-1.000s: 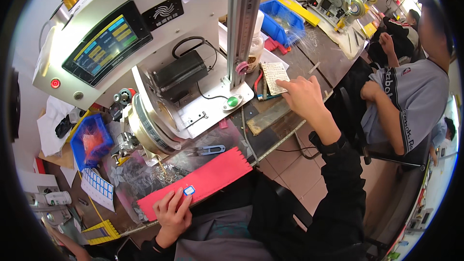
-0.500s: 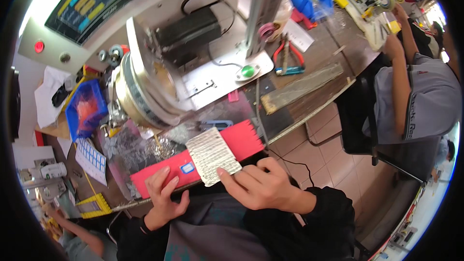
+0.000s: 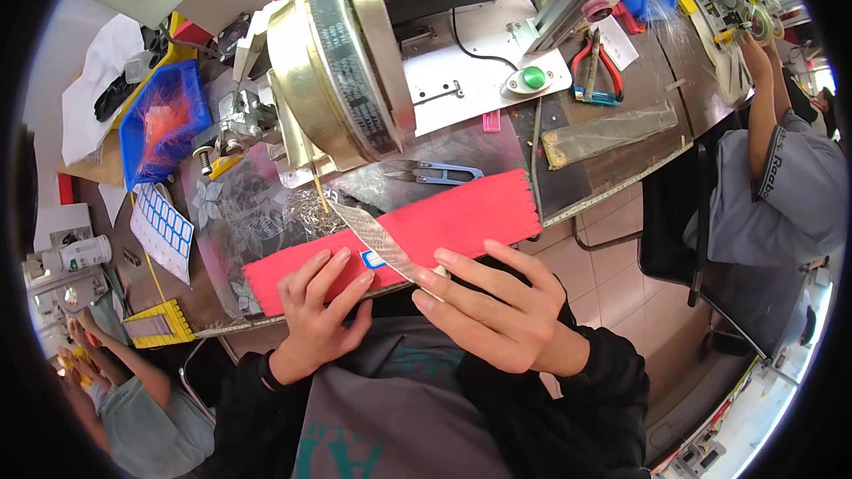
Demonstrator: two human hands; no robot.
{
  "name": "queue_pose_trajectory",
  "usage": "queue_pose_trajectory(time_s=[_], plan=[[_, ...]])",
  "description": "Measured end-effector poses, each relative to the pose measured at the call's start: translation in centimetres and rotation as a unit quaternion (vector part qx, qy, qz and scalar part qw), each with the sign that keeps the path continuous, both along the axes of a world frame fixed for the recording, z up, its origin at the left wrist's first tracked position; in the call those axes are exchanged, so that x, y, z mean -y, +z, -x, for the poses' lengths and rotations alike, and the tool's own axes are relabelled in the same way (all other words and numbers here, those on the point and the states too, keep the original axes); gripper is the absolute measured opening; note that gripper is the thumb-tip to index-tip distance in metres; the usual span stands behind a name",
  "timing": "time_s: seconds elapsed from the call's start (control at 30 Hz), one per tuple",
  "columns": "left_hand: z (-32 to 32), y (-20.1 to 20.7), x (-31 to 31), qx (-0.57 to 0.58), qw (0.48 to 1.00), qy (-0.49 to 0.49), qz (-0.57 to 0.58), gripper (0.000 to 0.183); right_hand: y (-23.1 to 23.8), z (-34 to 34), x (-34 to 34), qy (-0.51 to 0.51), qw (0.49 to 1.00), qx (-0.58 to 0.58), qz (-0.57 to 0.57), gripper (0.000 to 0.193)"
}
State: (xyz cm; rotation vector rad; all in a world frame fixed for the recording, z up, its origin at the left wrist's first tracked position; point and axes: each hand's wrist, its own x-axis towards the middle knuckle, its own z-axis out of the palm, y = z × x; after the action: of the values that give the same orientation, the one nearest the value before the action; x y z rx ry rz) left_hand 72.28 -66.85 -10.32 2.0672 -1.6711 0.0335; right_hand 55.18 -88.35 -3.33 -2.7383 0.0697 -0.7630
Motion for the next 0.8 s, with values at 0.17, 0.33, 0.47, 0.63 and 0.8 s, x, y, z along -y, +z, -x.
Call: queue_pose_trajectory(time_s=[0.17, 0.33, 0.47, 0.63, 0.8], plan=[[0.1, -0.3, -0.3, -0.033, 0.999, 0.022, 0.038, 0.05, -0.3, 0.1, -1.4, 0.006, 1.0, 0.02, 0.008, 0.015], [-0.2, -1.3, -0.6, -0.155, 0.974, 0.022, 0.162, 0.053, -2.9, -1.3, -4.1, -0.054, 0.99, -0.068, 0.106, 0.016], [-0.6, 0.3, -0.1, -0.07, 0.995, -0.034, 0.062, 0.049, -3.5, -1.9, -4.4, -0.032, 0.992, -0.109, 0.061, 0.022], [-0.7, 0.9, 0.0, -0.045, 0.998, -0.046, -0.014, 0.045, -2.5, -1.8, -2.5, 0.011, 0.988, -0.148, -0.04, 0.033], [-0.6, 0.5, 0.1, -0.039, 0.998, -0.039, -0.004, 0.045, -2.4, -2.2, 0.0, -0.007, 0.992, -0.127, -0.011, 0.029]])
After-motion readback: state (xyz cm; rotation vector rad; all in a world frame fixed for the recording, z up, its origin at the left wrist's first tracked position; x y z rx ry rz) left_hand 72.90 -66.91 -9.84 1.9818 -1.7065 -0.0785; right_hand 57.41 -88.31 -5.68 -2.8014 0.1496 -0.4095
